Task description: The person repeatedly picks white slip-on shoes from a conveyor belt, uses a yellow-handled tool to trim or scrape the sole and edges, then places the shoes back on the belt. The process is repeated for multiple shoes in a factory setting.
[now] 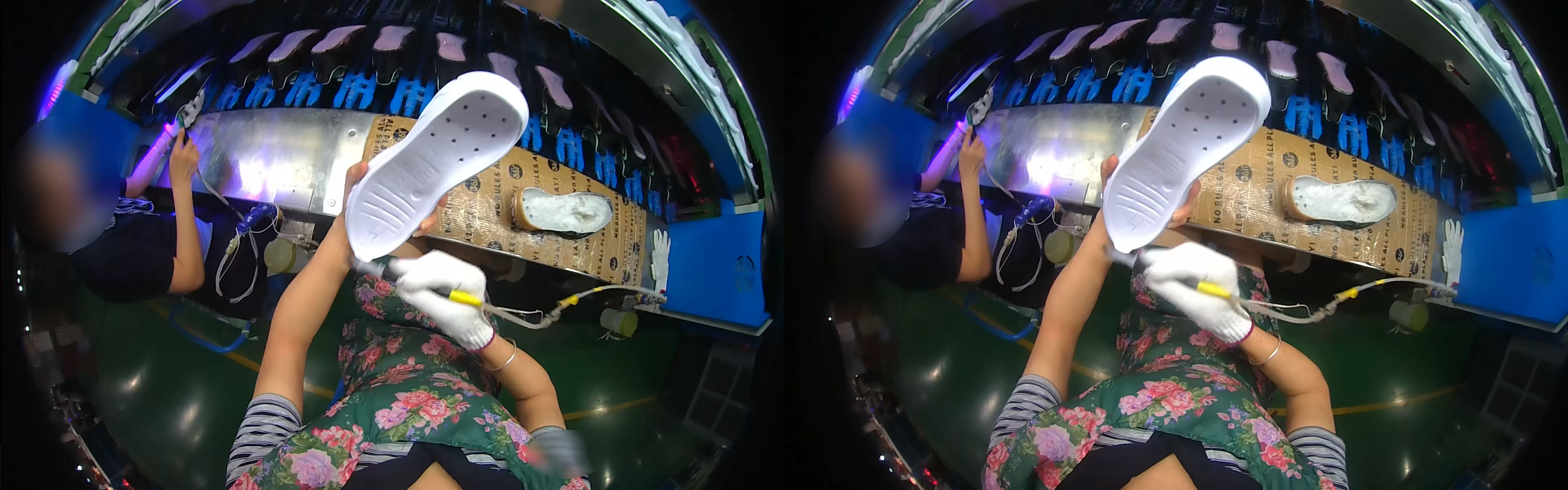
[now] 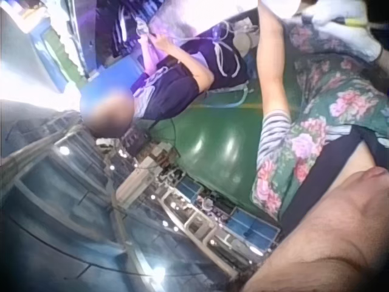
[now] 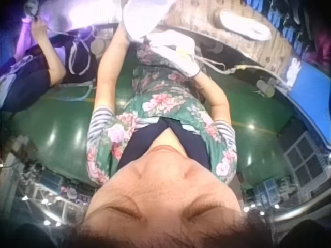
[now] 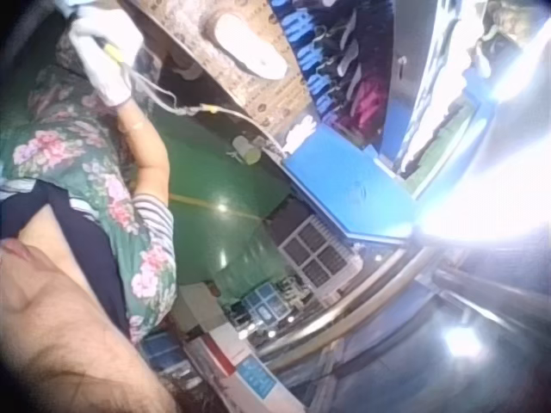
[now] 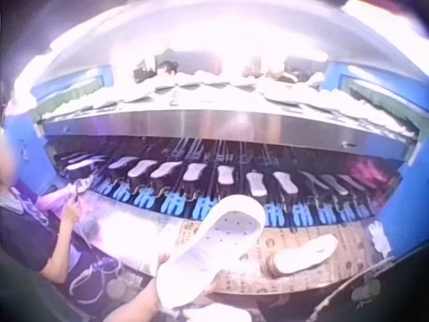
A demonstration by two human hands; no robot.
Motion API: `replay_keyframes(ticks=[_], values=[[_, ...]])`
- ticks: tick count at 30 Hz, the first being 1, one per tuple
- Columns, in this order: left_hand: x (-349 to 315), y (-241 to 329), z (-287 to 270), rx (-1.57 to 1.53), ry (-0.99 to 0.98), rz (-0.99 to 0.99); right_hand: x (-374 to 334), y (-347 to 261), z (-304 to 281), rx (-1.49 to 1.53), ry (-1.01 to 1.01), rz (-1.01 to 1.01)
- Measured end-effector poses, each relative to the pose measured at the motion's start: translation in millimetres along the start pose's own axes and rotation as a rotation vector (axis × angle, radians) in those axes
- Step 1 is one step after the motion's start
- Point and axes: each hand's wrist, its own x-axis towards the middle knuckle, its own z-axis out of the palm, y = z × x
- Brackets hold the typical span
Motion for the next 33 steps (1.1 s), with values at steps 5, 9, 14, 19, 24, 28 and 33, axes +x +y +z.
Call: replay_keyframes(ticks=[5,9,14,19,24,28,33], values=[[-9,-12,-4,-0.007,0.089,0.029,-5,0,-9,0.264,-0.090,0.259],[-31,-44,17,0.087,0.511,0.139,13,-2,-39,-0.159,0.099,0.084],[-47,-78,20,-0.089,0.397,0.026,61,0,-79,-0.746,0.276,-0.412],[-51,-70,9,-0.143,0.464,0.181,39,-7,-55,-0.625,0.046,-0.498],[-45,-32,49,0.123,0.131,0.208,-12,-24,-67,0.285,0.121,-0.084],[2,9,122,0.049,-0.221,0.083,-53,-14,-102,0.498,0.478,-0.041],[116,66,194,0.172,-0.497,0.197,-67,13,-94,0.539,0.641,0.215]])
